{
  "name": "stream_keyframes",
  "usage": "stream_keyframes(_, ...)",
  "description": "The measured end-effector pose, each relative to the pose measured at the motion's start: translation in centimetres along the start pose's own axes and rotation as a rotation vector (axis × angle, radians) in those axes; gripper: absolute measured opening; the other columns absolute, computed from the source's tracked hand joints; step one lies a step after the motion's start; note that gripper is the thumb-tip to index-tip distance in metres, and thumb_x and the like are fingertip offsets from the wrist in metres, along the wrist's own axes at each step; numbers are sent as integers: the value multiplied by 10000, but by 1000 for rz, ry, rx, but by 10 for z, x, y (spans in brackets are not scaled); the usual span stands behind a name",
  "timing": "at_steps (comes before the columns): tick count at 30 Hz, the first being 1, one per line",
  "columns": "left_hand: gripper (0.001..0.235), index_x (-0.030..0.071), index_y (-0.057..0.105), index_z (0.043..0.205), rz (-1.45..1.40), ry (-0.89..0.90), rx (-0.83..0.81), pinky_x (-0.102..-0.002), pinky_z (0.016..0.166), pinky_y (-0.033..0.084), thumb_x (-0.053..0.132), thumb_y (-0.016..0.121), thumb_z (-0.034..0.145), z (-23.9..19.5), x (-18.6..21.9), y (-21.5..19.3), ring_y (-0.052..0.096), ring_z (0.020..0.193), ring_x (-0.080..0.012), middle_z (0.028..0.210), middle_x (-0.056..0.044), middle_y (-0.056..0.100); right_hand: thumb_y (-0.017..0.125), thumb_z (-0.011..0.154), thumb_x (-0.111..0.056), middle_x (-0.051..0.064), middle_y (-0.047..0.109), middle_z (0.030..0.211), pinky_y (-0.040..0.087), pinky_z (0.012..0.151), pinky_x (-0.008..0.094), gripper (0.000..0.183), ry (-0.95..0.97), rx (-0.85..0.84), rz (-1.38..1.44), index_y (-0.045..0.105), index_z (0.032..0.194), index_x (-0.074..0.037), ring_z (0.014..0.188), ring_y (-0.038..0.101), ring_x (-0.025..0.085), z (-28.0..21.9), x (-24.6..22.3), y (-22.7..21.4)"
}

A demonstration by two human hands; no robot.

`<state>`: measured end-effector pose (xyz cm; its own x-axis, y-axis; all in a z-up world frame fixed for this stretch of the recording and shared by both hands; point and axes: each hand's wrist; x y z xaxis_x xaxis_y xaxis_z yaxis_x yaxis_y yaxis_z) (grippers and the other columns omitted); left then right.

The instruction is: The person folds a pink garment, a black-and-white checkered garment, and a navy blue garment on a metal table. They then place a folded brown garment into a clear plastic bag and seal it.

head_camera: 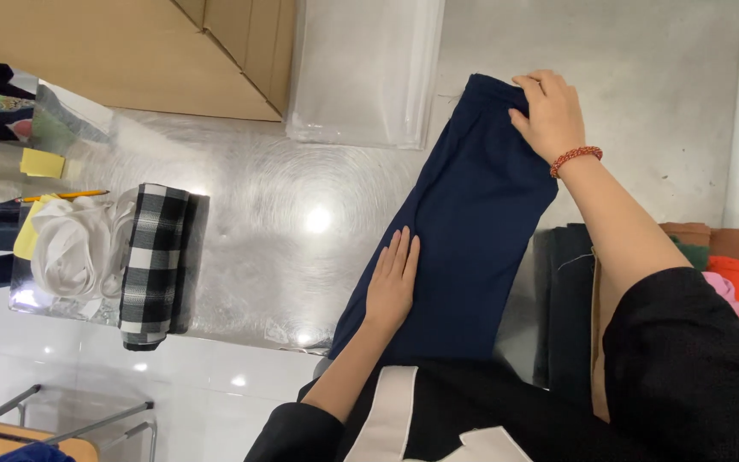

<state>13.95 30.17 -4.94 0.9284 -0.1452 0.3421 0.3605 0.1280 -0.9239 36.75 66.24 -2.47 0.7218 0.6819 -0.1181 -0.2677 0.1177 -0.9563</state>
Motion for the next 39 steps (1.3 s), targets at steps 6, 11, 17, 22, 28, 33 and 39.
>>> stream_keyframes(6, 583, 60, 556, 1489, 157, -45, 191, -441, 816, 569, -145, 639, 950, 10, -19, -5, 627, 1029, -348, 1418, -198, 539, 752, 1017, -338, 139, 666, 1411, 424, 984, 594, 479, 300, -290, 163, 664, 1442, -135, 1295, 548, 385, 18, 24, 21)
stream_keyframes(11, 548, -11, 480, 1550, -161, -54, 114, -423, 668, 559, 25, 640, 1027, 20, -17, -21, 604, 935, -363, 1209, -233, 526, 769, 911, -591, 72, 700, 1325, 383, 1030, 576, 634, 494, -592, 279, 716, 1386, -174, 1254, 593, 340, 48, 31, 9)
stream_keyframes(17, 339, 19, 597, 1273, -187, -169, 46, -399, 637, 488, -43, 570, 941, 24, -20, 0, 560, 792, -274, 963, -109, 573, 862, 880, -375, 87, 658, 1191, 514, 823, 422, 493, 545, -632, 436, 665, 1230, -88, 1018, 620, 277, 44, 16, 6)
stream_keyframes(22, 206, 74, 512, 960, -165, -193, 144, -377, 495, 362, -126, 496, 910, 28, -39, -1, 461, 674, -230, 863, -74, 510, 983, 742, -398, 41, 645, 1023, 396, 811, 368, 525, 1, -29, -325, 632, 1017, -121, 946, 544, 249, 7, -8, 31)
stream_keyframes(28, 173, 128, 540, 1023, -31, -182, -59, -274, 701, 583, 132, 702, 964, 32, -22, -3, 658, 820, -183, 893, -21, 555, 946, 730, -270, 62, 508, 1030, 350, 826, 373, 648, -151, 42, -298, 609, 1262, -117, 966, 506, 236, -28, -21, 37)
stream_keyframes(33, 274, 71, 548, 1121, -104, -248, -109, -318, 819, 586, 238, 731, 1006, 32, -11, -13, 656, 911, -235, 985, -98, 565, 660, 1066, -467, 67, 589, 978, 323, 968, 436, 381, -171, -69, -241, 651, 1256, -136, 922, 607, 232, -42, -48, -2)
stream_keyframes(39, 343, 51, 540, 1158, -122, -273, -150, -353, 846, 576, 253, 759, 988, 33, -12, -12, 653, 951, -263, 1021, -115, 560, 663, 1098, -299, 111, 662, 999, 539, 820, 480, 137, 127, -327, 278, 701, 1116, -169, 892, 724, 402, -14, -32, -1)
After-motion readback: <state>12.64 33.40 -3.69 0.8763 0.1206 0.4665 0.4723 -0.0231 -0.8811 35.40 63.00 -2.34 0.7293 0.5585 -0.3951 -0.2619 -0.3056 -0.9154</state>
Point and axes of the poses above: each hand's wrist, its own z-axis towards the middle knuckle, its own y-axis out of the palm, x = y × z
